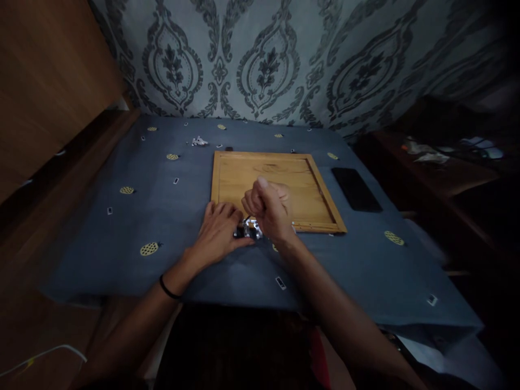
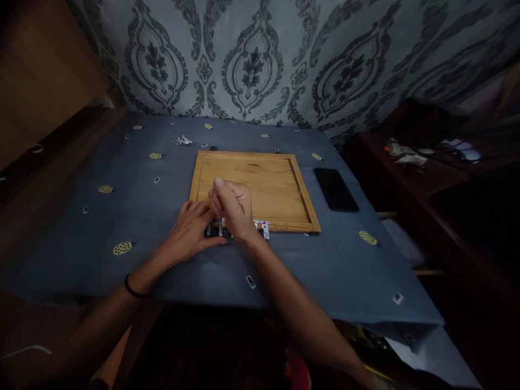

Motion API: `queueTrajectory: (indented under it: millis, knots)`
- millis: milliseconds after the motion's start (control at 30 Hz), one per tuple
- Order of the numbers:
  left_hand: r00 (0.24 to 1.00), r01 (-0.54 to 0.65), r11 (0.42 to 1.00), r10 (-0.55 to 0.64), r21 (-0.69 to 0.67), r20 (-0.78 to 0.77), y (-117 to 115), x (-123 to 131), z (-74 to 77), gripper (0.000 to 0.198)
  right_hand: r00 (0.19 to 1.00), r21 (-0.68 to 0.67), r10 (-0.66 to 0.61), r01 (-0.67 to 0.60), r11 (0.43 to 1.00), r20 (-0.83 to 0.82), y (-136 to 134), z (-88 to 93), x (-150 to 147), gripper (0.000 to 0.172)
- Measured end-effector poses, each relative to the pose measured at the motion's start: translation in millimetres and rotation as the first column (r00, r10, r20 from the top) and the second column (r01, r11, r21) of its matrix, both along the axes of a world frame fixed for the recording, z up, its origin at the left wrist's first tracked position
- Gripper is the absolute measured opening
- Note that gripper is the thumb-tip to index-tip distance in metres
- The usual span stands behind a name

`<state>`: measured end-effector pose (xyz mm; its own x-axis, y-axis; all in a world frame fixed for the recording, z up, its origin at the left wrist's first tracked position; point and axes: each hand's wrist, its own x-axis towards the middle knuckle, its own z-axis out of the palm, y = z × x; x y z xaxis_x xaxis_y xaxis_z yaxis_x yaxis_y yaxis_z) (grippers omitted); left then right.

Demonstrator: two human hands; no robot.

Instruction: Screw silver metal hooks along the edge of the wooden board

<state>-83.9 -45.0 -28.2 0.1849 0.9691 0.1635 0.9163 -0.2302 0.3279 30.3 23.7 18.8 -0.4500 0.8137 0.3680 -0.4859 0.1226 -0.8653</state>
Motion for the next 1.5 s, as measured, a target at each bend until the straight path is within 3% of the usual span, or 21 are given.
queueTrajectory:
  millis: [100,233,433,600,933,1100,1300,1500]
  knots:
    - [1.000,0.006,1.000,-0.006,0.000,0.014,-0.5,-0.8,-0.7,0.055,0.993,0.034,0.113,-0.114,0.993,0.033,2.4,-2.1,1.6,0.066]
    - [1.000,0.006,1.000,-0.006,-0.006,-0.001,-0.6,-0.7,-0.3,0.055,0.990,0.037,0.129,-0.132,0.991,0.059,3.8,-3.9,1.2,0.066]
    - [1.000,-0.008,1.000,0.008,0.006,-0.001,0.2,0.6,2.0,0.047,0.990,0.057,-0.080,0.088,0.994,-0.120,0.2,14.6,10.5,0.068]
    - [0.999,-0.006,0.999,0.005,0.035,0.038,0.6,-0.9,-3.3,0.045,0.966,0.101,-0.220,0.235,0.967,-0.138,-7.8,28.2,35.4,0.065]
    - [0.997,-0.016,0.999,0.013,0.047,0.079,0.7,-1.5,-5.5,0.046,0.959,0.042,-0.245,0.253,0.967,-0.140,-22.9,21.6,70.5,0.060]
    - [0.999,-0.014,0.999,0.012,0.044,0.049,1.1,-0.9,-2.6,0.046,0.954,-0.040,-0.226,0.222,0.974,-0.196,-15.7,23.7,51.4,0.063]
    - [0.999,-0.019,0.999,0.018,0.029,0.027,1.0,0.6,0.0,0.050,0.965,-0.063,-0.187,0.179,0.982,-0.184,-6.8,11.1,17.3,0.064]
    - [1.000,-0.020,0.999,0.020,0.034,-0.009,0.8,0.7,-0.9,0.050,0.970,-0.071,-0.181,0.172,0.983,-0.162,-1.7,2.0,7.4,0.066]
